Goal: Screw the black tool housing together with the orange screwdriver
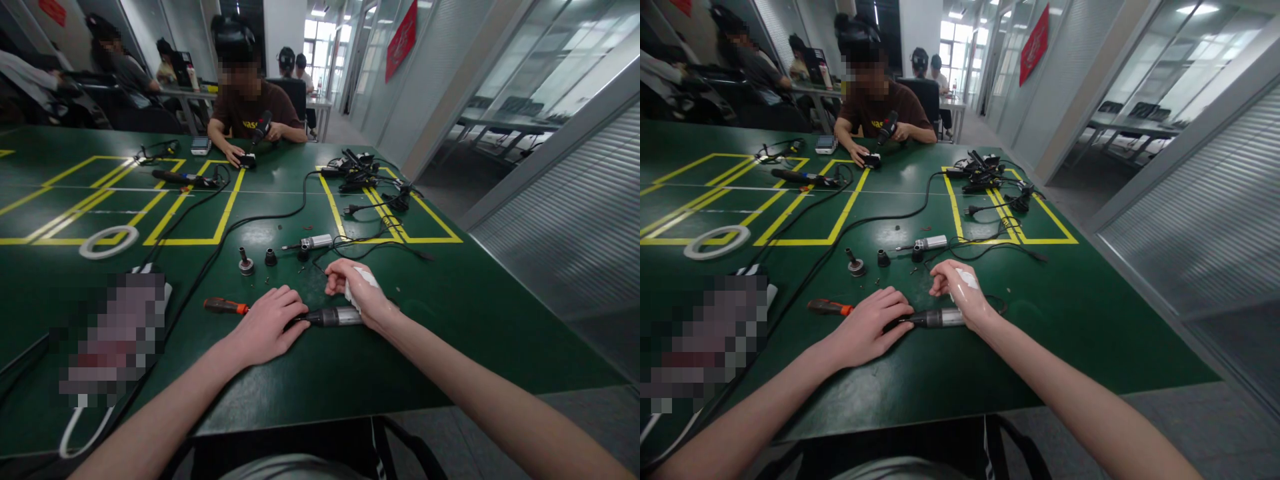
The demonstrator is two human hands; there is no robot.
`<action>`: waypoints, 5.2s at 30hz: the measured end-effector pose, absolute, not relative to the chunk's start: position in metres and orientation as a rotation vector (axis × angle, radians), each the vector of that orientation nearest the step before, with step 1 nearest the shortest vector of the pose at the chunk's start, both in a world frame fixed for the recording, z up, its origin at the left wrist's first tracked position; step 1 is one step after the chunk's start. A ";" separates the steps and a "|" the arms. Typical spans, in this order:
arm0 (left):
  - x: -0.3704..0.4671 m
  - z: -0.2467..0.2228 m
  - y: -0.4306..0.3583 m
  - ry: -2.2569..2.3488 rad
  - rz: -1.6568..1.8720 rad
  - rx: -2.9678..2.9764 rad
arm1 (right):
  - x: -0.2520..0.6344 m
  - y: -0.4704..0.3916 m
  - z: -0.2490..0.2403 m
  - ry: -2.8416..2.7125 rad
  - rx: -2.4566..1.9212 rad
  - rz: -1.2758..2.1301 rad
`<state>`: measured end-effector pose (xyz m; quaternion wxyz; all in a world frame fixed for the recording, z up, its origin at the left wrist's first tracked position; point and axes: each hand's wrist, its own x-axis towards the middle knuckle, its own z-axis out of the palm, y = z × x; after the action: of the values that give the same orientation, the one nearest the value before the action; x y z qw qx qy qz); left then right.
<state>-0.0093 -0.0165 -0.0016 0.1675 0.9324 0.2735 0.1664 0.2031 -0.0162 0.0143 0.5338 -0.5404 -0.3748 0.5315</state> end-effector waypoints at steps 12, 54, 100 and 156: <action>-0.008 -0.003 -0.016 0.803 0.459 2.639 | 0.234 -0.037 0.022 -1.418 -1.255 1.272; 0.019 -0.016 -0.017 0.662 0.618 2.860 | 0.340 -0.091 -0.001 -2.073 -1.372 0.477; 0.009 -0.011 -0.010 0.762 0.550 2.719 | 0.219 -0.024 0.028 -2.174 -2.061 0.126; -0.068 0.012 0.006 1.014 0.311 2.425 | 0.239 -0.030 0.011 -2.404 -0.883 0.426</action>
<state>-0.0683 0.0064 0.0123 0.2451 0.8883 0.3713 0.1139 0.2392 -0.0300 0.0113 0.2696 -0.3274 -0.8917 0.1581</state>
